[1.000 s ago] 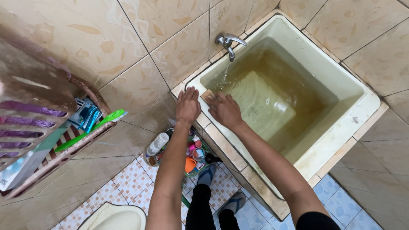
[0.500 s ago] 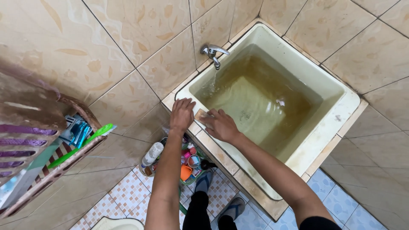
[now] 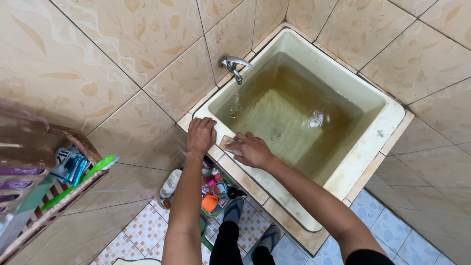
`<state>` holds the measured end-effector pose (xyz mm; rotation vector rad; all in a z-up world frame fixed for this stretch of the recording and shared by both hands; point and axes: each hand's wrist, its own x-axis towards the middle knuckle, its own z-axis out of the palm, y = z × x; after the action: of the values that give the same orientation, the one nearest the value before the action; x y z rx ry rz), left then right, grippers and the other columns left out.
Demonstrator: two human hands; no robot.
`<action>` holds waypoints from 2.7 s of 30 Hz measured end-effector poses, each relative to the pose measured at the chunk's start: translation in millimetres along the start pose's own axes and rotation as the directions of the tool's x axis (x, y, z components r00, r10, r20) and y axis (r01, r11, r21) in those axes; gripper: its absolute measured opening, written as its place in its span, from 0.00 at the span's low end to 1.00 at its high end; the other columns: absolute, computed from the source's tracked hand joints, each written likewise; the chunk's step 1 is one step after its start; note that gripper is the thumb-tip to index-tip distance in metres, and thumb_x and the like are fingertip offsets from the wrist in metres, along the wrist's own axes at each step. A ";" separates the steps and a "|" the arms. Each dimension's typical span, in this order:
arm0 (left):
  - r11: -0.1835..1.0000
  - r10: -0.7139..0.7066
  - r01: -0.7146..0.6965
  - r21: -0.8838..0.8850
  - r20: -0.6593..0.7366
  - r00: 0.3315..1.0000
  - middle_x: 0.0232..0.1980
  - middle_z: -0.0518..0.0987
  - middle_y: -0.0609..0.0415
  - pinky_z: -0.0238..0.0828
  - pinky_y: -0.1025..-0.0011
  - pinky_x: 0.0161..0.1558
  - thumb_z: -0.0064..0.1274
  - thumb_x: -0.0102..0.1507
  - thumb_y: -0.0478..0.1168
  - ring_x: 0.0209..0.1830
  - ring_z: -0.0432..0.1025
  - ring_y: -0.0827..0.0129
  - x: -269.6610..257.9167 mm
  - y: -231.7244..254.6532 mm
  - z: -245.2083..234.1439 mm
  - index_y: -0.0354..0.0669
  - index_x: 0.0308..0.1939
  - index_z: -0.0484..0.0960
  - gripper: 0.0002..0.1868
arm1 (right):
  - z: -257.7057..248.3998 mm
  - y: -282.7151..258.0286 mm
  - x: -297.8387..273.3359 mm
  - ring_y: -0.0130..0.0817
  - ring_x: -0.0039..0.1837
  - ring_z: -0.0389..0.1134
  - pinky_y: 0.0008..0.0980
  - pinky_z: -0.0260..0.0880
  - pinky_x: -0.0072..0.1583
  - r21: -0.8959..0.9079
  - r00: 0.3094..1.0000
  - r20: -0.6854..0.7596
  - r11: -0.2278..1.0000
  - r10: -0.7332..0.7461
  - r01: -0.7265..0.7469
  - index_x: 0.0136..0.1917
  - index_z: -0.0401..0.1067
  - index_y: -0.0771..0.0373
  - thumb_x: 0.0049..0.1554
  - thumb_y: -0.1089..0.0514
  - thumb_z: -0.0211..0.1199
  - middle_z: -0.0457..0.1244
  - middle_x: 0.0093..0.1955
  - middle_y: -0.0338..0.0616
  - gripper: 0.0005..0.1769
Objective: Scrubbing the rim and edges of a tiled water tank using a small cleaning block to remove grime.
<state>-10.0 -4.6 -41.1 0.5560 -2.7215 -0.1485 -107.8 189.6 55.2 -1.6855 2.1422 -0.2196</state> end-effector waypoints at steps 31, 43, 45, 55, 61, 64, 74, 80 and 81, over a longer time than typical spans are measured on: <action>0.974 0.199 -0.202 -0.100 -0.045 0.979 0.29 0.77 0.58 0.60 0.65 0.61 0.49 0.57 0.40 0.35 0.74 0.69 9.0 64.3 -10.2 0.50 0.36 0.81 0.06 | -10.6 36.1 -24.7 0.48 0.57 0.60 0.47 0.69 0.52 0.168 0.939 -0.226 0.960 0.259 -0.224 0.61 0.66 0.48 0.53 0.50 0.56 0.56 0.58 0.46 0.22; 0.906 0.382 -0.363 -0.215 0.048 0.923 0.30 0.77 0.60 0.59 0.63 0.62 0.48 0.61 0.44 0.35 0.75 0.71 64.8 168.1 19.4 0.55 0.39 0.80 0.07 | -38.4 99.3 -105.1 0.48 0.59 0.60 0.48 0.68 0.54 0.251 0.820 -0.318 0.876 0.476 -0.412 0.64 0.63 0.48 0.53 0.51 0.57 0.56 0.57 0.44 0.24; 0.895 0.410 -0.389 -0.217 0.062 0.910 0.31 0.77 0.61 0.59 0.63 0.62 0.48 0.61 0.45 0.35 0.75 0.73 71.7 189.5 23.3 0.55 0.39 0.81 0.07 | -39.9 111.4 -122.1 0.48 0.59 0.59 0.49 0.67 0.55 0.276 0.777 -0.340 0.846 0.530 -0.456 0.64 0.63 0.46 0.53 0.51 0.57 0.56 0.57 0.44 0.24; 0.770 0.601 -0.568 -0.291 0.032 0.798 0.32 0.77 0.60 0.60 0.63 0.60 0.49 0.61 0.44 0.36 0.74 0.72 97.9 290.8 45.5 0.54 0.37 0.81 0.06 | -47.1 170.0 -200.1 0.45 0.62 0.58 0.44 0.68 0.56 0.345 0.617 -0.322 0.696 0.718 -0.630 0.65 0.61 0.43 0.54 0.48 0.56 0.55 0.59 0.41 0.25; 0.730 0.657 -0.590 -0.345 0.116 0.745 0.41 0.79 0.55 0.50 0.57 0.66 0.47 0.62 0.42 0.48 0.72 0.67 102.1 340.5 36.3 0.49 0.42 0.81 0.09 | -44.5 199.8 -229.3 0.44 0.61 0.60 0.42 0.69 0.54 0.342 0.519 -0.348 0.621 0.781 -0.705 0.64 0.63 0.44 0.54 0.49 0.56 0.55 0.59 0.42 0.24; 0.729 0.672 -0.598 -0.332 0.184 0.717 0.49 0.78 0.54 0.41 0.54 0.70 0.47 0.62 0.43 0.58 0.68 0.65 103.0 357.5 39.8 0.47 0.46 0.80 0.12 | -37.7 215.1 -237.7 0.43 0.60 0.61 0.41 0.70 0.53 0.308 0.495 -0.364 0.604 0.789 -0.736 0.64 0.64 0.43 0.53 0.48 0.57 0.56 0.59 0.41 0.24; 0.745 0.666 -0.592 -0.306 0.373 0.646 0.62 0.69 0.56 0.28 0.48 0.70 0.39 0.64 0.51 0.67 0.58 0.64 109.4 392.8 44.2 0.52 0.58 0.72 0.20 | -45.2 237.1 -237.4 0.47 0.61 0.60 0.41 0.65 0.56 0.265 0.475 -0.372 0.582 0.797 -0.769 0.64 0.66 0.46 0.56 0.52 0.56 0.57 0.63 0.46 0.22; 0.760 0.650 -0.562 -0.327 0.428 0.629 0.62 0.70 0.60 0.24 0.45 0.70 0.38 0.63 0.53 0.69 0.55 0.64 113.2 394.1 58.0 0.56 0.58 0.72 0.21 | -53.1 236.5 -242.6 0.50 0.61 0.60 0.43 0.66 0.56 0.321 0.532 -0.294 0.606 0.794 -0.728 0.62 0.68 0.46 0.54 0.54 0.58 0.58 0.62 0.47 0.21; 0.757 0.653 -0.552 -0.350 0.427 0.625 0.62 0.70 0.60 0.25 0.45 0.70 0.38 0.62 0.53 0.69 0.55 0.64 114.8 393.8 58.1 0.57 0.57 0.72 0.21 | -59.0 228.6 -245.0 0.51 0.61 0.61 0.43 0.66 0.56 0.339 0.552 -0.257 0.609 0.793 -0.717 0.61 0.69 0.47 0.53 0.54 0.59 0.58 0.63 0.47 0.21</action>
<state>-271.5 312.8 9.5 -0.5842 -3.1930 -0.4263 -289.8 476.3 78.0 -0.4749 2.8151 -0.5092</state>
